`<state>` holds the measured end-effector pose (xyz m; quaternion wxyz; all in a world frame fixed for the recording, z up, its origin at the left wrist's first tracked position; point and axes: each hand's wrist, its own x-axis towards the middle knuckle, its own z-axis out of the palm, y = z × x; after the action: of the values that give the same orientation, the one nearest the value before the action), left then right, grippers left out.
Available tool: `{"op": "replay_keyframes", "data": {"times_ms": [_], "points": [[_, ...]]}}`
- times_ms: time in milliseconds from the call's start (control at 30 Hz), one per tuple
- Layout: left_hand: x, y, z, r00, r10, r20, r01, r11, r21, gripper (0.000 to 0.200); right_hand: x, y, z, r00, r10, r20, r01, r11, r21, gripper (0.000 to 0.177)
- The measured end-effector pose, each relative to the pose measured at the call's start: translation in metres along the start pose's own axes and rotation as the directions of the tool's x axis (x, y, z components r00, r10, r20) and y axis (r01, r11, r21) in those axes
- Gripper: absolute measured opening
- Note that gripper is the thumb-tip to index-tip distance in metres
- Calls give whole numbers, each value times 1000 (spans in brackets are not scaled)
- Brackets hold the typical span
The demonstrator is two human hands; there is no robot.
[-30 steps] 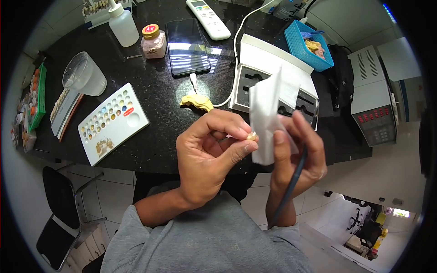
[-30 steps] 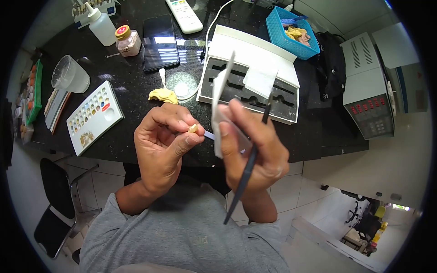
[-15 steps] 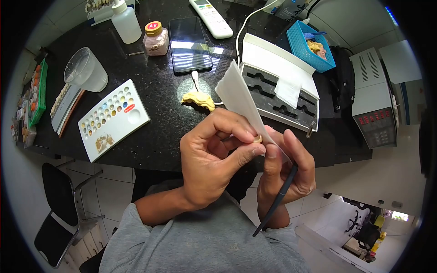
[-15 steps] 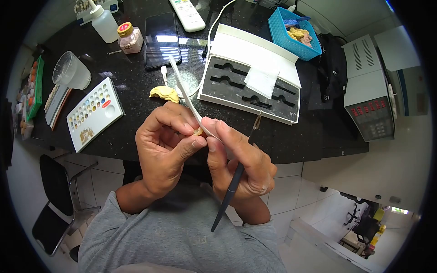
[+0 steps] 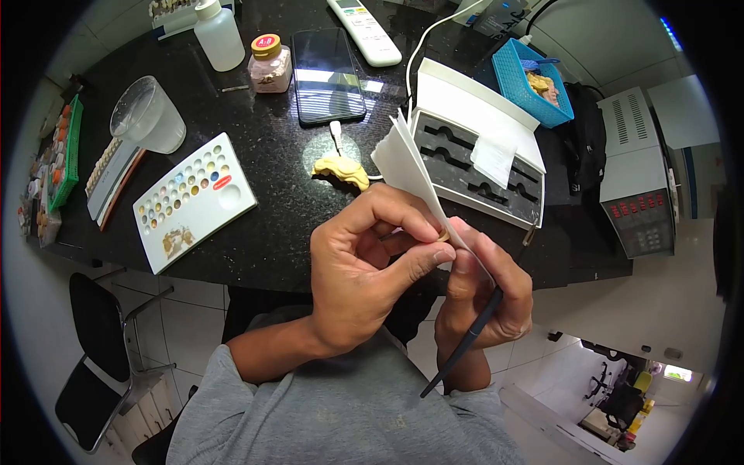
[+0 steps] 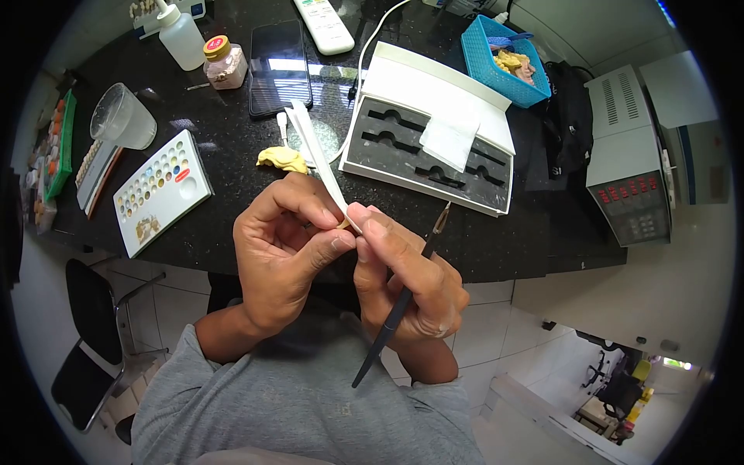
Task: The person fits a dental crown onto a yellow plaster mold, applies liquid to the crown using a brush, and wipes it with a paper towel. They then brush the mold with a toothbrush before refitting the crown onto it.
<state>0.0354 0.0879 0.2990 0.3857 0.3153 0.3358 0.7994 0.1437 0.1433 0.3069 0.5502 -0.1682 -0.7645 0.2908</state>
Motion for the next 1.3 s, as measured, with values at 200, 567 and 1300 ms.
{"op": "replay_keyframes", "data": {"times_ms": [200, 567, 1300], "points": [[0, 1, -2, 1000, 3, 30, -3, 1000, 1, 15, 1, 1, 0, 1000, -28, 7, 28, 999, -18, 22], [-4, 1, -12, 989, -143, -25, 134, 967, -217, 15, 52, 38, -24, 888, 344, -305, -380, 922, -67, 23], [-15, 25, -60, 967, -210, -143, 141, 912, -385, 16, 32, 23, -39, 954, 273, 125, -294, 934, 201, 23]]}}
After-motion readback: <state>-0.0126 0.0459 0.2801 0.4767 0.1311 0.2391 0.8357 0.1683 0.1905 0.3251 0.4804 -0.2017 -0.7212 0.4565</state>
